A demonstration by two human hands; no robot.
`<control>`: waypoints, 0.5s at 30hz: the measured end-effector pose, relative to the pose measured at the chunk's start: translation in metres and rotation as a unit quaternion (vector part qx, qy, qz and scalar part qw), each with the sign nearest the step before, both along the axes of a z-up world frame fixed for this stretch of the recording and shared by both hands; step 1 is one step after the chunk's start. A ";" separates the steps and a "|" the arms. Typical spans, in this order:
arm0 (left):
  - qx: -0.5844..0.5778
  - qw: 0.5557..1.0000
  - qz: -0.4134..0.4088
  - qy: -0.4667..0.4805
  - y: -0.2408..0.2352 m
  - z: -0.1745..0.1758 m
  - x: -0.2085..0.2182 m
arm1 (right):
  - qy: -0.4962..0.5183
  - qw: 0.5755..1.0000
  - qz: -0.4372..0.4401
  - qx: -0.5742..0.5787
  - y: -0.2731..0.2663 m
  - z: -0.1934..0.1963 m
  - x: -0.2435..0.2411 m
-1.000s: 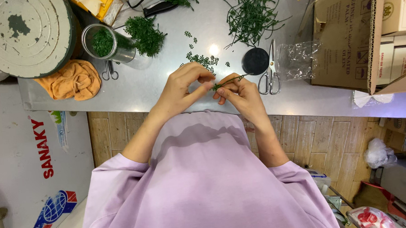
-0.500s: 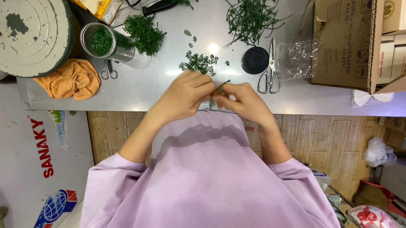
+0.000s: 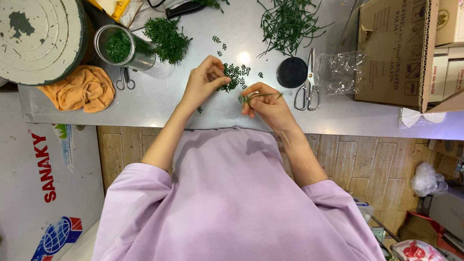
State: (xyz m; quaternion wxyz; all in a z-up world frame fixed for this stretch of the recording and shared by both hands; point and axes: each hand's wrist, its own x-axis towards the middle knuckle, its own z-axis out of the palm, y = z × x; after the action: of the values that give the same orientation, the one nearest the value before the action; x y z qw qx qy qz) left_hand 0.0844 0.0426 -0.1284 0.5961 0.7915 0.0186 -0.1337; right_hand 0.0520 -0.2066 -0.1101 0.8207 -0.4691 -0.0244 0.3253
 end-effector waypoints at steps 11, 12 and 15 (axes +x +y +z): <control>0.116 0.955 -0.170 -0.213 -0.008 0.034 -0.005 | 0.094 0.993 -0.067 -0.023 0.019 -0.059 0.000; 0.135 0.938 -0.219 -0.230 -0.012 0.045 -0.008 | 0.093 0.993 -0.065 -0.026 0.020 -0.058 -0.001; 0.195 0.912 -0.197 -0.302 -0.024 0.062 -0.012 | 0.036 0.996 -0.022 -0.078 0.021 -0.051 -0.001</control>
State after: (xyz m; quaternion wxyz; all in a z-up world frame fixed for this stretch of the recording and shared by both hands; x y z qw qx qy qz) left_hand 0.0726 0.0181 -0.0664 0.3685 0.8823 -0.2929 0.0029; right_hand 0.0506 -0.1851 -0.1607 0.7886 -0.5204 0.0408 0.3249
